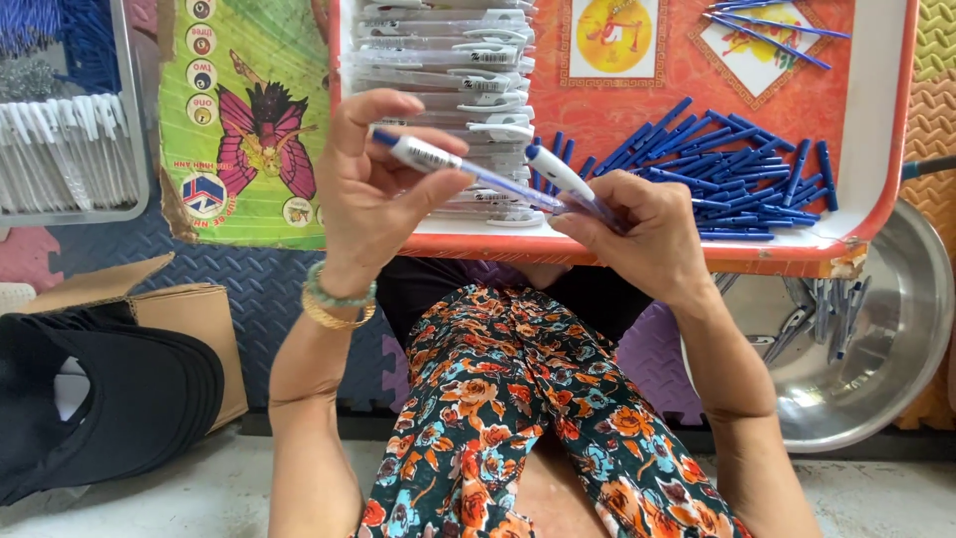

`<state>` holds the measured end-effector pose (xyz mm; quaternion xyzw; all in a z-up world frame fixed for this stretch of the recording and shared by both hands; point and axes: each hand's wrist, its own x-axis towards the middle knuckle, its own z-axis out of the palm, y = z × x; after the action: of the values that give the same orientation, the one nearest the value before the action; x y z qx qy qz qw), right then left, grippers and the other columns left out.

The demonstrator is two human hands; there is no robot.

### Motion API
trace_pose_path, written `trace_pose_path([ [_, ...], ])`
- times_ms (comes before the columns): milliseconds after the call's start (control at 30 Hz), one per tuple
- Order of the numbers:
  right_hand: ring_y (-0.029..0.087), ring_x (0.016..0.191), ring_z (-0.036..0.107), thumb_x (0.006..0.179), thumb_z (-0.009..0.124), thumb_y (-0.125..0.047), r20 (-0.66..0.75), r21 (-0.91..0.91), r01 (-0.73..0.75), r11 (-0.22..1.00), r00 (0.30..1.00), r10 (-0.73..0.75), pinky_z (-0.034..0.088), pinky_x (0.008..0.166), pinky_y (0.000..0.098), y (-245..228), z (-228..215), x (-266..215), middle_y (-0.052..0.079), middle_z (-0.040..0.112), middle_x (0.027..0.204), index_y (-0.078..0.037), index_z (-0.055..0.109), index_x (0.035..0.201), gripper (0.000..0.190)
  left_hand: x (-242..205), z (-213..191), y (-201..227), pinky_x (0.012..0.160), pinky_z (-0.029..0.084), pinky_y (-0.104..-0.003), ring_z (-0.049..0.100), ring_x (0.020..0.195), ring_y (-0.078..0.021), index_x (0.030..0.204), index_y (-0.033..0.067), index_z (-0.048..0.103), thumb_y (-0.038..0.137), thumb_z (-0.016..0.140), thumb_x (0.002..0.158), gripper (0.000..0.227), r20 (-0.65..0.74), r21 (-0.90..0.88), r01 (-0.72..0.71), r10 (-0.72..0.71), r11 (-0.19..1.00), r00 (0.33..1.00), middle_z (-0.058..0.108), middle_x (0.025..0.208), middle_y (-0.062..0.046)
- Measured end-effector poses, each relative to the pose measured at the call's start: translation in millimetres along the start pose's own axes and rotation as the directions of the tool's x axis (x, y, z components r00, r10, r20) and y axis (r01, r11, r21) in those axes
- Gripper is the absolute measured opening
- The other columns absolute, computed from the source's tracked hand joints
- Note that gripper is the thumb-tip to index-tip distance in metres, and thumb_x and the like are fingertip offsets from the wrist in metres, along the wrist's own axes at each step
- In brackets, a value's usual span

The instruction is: Assembling plastic pens by manually snapping caps and other components onto the pen barrels.

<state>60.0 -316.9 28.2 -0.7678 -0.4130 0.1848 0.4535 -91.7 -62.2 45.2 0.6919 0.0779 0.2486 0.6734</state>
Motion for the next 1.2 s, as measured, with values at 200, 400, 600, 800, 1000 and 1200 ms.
trace_pose_path([
  [200,0.006,0.058,0.046,0.099,0.090,-0.017,-0.116,0.144,-0.007,0.990,0.993,0.024,0.034,0.052,0.0254,-5,12,-6,0.002,0.073,0.079,-0.005,0.073,0.099,0.021,-5,22,-21,0.101,0.076,-0.041,0.083,0.124,-0.0328,0.164,0.0153,0.049,-0.001,0.080,0.114,0.061,-0.099,-0.256,-0.041,0.016,0.966,0.995,0.080,0.135,-0.024],
  [400,0.006,0.063,0.056,0.104,0.081,-0.026,-0.010,0.213,-0.099,0.972,0.995,0.104,0.044,0.056,0.0244,-5,20,-11,0.001,0.077,0.082,-0.007,0.072,0.104,0.021,-7,41,-27,0.122,0.071,-0.050,0.081,0.128,-0.0334,0.174,0.0124,0.035,-0.003,0.076,0.114,0.075,0.093,-0.383,0.036,0.000,0.923,0.996,0.075,0.146,-0.014],
  [600,0.006,0.038,0.061,0.102,0.079,-0.010,-0.095,0.402,0.012,0.915,0.995,0.028,0.043,0.042,0.0159,15,26,-12,0.005,0.061,0.047,-0.002,0.082,0.100,0.009,-4,57,-42,0.104,0.070,-0.047,0.083,0.111,-0.0321,0.158,0.0095,0.061,-0.004,0.074,0.109,0.052,0.126,-0.402,0.027,0.026,0.915,0.992,0.079,0.129,-0.026],
  [800,0.022,0.075,0.075,0.116,0.034,-0.069,-0.331,0.454,0.153,0.878,0.944,0.007,0.058,0.068,0.0267,21,-8,-9,0.027,0.079,0.095,-0.002,0.068,0.090,0.079,-4,50,-35,0.101,0.071,-0.047,0.081,0.110,-0.0233,0.164,0.0069,0.053,0.002,0.069,0.114,0.053,0.241,-0.439,0.203,-0.102,0.875,0.965,0.073,0.131,-0.017],
  [1000,0.029,0.061,0.077,0.108,0.030,-0.073,-0.296,0.713,0.136,0.688,0.947,0.120,0.068,0.056,0.0317,20,-17,-12,0.031,0.074,0.094,-0.003,0.055,0.105,0.074,0,51,-32,0.100,0.071,-0.051,0.081,0.111,-0.0265,0.166,0.0061,0.050,0.003,0.069,0.113,0.056,0.327,-0.440,0.276,-0.134,0.854,0.935,0.070,0.127,-0.017],
  [1200,0.041,0.078,0.081,0.114,0.060,-0.017,-0.286,0.810,0.159,0.564,0.948,0.143,0.076,0.073,0.0481,27,-14,-15,0.039,0.069,0.103,0.003,0.048,0.104,0.025,-2,57,-38,0.098,0.072,-0.054,0.081,0.111,-0.0299,0.165,0.0055,0.050,0.006,0.067,0.115,0.053,0.348,-0.481,0.328,-0.167,0.813,0.922,0.069,0.128,-0.018],
])
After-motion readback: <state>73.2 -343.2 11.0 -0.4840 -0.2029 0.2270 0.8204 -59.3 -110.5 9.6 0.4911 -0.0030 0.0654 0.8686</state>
